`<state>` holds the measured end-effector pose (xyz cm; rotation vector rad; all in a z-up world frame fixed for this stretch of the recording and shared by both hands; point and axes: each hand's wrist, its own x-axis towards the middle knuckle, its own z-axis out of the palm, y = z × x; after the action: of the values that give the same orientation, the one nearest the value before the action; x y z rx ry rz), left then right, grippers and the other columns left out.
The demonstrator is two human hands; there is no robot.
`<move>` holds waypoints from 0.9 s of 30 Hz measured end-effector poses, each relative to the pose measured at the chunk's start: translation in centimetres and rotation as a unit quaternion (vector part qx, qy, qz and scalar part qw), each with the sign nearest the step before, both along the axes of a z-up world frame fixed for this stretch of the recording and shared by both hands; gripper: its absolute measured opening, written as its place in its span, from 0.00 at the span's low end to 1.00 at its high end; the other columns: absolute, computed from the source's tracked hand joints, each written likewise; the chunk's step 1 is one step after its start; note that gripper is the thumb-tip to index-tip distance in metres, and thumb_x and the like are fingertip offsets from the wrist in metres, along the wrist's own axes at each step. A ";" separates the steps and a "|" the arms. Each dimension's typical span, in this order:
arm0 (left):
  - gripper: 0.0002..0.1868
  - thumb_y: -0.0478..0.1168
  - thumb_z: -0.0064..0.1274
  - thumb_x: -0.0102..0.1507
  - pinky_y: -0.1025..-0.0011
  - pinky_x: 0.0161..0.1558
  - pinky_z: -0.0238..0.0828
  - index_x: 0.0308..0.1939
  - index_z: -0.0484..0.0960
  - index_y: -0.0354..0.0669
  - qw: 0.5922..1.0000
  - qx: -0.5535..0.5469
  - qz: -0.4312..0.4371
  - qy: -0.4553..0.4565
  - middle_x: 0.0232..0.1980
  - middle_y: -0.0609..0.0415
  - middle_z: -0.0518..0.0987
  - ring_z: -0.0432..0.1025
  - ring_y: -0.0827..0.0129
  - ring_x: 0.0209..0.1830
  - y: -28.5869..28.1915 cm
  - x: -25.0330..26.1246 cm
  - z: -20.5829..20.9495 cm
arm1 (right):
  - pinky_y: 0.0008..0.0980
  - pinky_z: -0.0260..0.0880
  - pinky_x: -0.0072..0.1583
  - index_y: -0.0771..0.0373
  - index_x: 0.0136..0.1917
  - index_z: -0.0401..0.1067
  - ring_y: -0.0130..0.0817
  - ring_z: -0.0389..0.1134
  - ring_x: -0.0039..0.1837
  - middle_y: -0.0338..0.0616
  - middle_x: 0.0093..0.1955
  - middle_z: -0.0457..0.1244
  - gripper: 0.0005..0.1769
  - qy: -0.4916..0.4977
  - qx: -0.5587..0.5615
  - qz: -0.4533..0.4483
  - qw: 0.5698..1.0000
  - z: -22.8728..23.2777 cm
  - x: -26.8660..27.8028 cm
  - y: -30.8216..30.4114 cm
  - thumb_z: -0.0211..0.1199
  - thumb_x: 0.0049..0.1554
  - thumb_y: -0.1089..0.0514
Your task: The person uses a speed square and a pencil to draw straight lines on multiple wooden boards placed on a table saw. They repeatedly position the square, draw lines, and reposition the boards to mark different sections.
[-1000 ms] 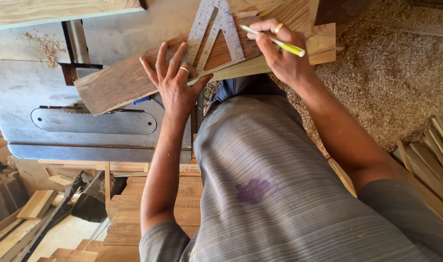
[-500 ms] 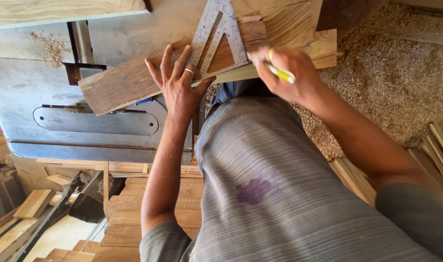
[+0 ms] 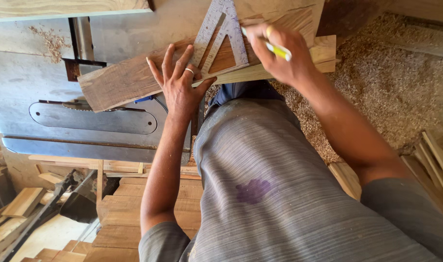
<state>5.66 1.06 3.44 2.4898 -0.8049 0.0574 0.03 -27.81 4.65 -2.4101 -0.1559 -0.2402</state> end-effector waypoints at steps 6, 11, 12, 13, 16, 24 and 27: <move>0.20 0.45 0.76 0.53 0.33 0.77 0.20 0.30 0.75 0.49 1.000 -0.008 -0.005 -0.009 0.73 0.57 0.74 0.52 0.53 0.81 -0.6 0.2 1.2 | 0.25 0.57 0.26 0.63 0.51 0.76 0.24 0.63 0.31 0.51 0.45 0.73 0.13 0.086 0.017 0.049 0.995 4.6 -5.3 -0.5 0.53 0.71 0.57; 0.21 0.41 0.72 0.56 0.43 0.78 0.43 0.45 0.78 0.38 0.973 -0.203 0.047 0.102 0.54 0.49 0.82 0.78 0.58 0.55 1.4 -0.3 2.4 | 0.26 0.54 0.25 0.66 0.58 0.71 0.24 0.60 0.27 0.55 0.51 0.73 0.11 0.036 0.089 -0.092 0.991 6.5 -2.0 -1.5 0.51 0.71 0.58; 0.20 0.40 0.71 0.59 0.48 0.64 0.47 0.43 0.75 0.36 0.940 -0.252 0.163 0.163 0.48 0.47 0.76 0.71 0.59 0.48 2.1 -0.5 2.4 | 0.28 0.55 0.28 0.66 0.57 0.70 0.26 0.60 0.28 0.53 0.50 0.74 0.10 0.044 0.124 -0.119 0.984 6.8 -1.4 -1.4 0.51 0.70 0.58; 0.19 0.40 0.69 0.62 0.53 0.51 0.51 0.41 0.72 0.33 0.887 -0.298 0.275 0.220 0.42 0.45 0.71 0.64 0.61 0.41 2.7 -0.9 2.4 | 0.31 0.56 0.31 0.65 0.56 0.69 0.28 0.59 0.29 0.51 0.49 0.74 0.09 0.052 0.159 -0.145 0.975 7.1 -0.7 -1.0 0.51 0.69 0.58; 0.15 0.41 0.62 0.70 0.66 0.48 0.72 0.46 0.70 0.38 0.755 -0.530 0.332 0.197 0.39 0.52 0.72 0.68 0.70 0.39 5.4 -2.4 2.2 | 0.41 0.75 0.55 0.62 0.55 0.68 0.42 0.74 0.52 0.54 0.54 0.72 0.07 -0.073 0.116 0.015 0.990 6.7 2.2 2.1 0.54 0.75 0.58; 0.19 0.41 0.54 0.71 0.70 0.56 0.73 0.63 0.69 0.39 0.507 -0.783 0.359 0.022 0.52 0.50 0.78 0.74 0.69 0.51 13.9 -8.3 1.8 | 0.53 0.64 0.66 0.62 0.66 0.63 0.56 0.62 0.64 0.58 0.65 0.62 0.43 -0.027 -0.036 0.260 0.965 1.0 11.2 17.7 0.79 0.50 0.39; 0.19 0.40 0.53 0.71 0.69 0.59 0.72 0.64 0.70 0.39 0.457 -0.785 0.418 -0.019 0.57 0.52 0.76 0.72 0.69 0.54 16.0 -10.9 1.8 | 0.58 0.61 0.62 0.55 0.56 0.66 0.61 0.58 0.66 0.60 0.68 0.58 0.44 -0.102 -0.113 0.301 0.941 -0.6 12.1 24.0 0.82 0.34 0.34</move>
<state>-5.21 17.09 5.21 0.7234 0.5526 0.7826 12.08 -3.83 4.05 -2.4214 -1.0441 -0.1913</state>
